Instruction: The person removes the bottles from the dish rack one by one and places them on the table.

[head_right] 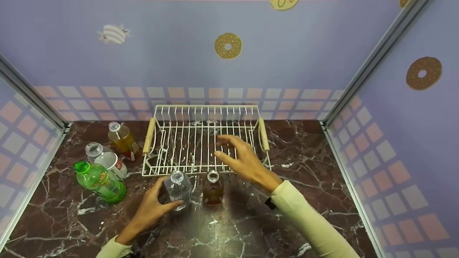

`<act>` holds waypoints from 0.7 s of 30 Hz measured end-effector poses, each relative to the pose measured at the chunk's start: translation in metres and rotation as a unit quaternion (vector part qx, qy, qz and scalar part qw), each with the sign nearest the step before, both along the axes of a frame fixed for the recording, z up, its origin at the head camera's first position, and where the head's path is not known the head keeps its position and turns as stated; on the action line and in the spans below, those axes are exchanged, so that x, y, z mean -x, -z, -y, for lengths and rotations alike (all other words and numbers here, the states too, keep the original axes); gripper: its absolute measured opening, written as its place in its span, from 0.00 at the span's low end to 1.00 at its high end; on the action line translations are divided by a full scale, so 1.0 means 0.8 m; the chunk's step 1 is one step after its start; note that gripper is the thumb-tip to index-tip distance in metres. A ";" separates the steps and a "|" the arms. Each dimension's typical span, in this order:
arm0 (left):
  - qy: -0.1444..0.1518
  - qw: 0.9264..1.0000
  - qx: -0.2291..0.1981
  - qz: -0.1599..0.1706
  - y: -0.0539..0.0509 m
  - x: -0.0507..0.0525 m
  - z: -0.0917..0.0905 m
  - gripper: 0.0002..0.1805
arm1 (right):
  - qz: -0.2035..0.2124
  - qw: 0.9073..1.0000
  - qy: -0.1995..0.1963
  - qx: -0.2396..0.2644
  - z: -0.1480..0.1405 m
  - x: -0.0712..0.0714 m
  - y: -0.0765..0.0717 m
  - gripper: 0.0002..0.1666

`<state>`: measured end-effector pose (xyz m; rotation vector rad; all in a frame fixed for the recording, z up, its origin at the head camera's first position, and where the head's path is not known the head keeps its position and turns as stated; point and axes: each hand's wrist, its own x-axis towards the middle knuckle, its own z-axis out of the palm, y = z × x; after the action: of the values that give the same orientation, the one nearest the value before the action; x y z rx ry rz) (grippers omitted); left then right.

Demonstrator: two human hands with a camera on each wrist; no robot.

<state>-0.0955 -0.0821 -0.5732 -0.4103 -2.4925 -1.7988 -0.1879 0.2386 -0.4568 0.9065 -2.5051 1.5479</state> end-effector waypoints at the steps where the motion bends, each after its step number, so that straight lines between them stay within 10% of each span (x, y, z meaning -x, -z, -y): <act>1: 0.001 1.000 0.000 0.000 0.001 0.000 0.000 0.44 | 0.004 1.000 0.002 0.000 -0.002 0.000 0.001 0.27; 21: 0.102 0.991 -0.048 0.074 0.013 0.007 0.015 0.48 | 0.019 1.000 0.024 -0.003 -0.021 -0.002 0.019 0.26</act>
<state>-0.1014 -0.0942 -0.5839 -0.5636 -2.5266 -2.0880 -0.1862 0.2554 -0.4723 0.8176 -2.5384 1.5600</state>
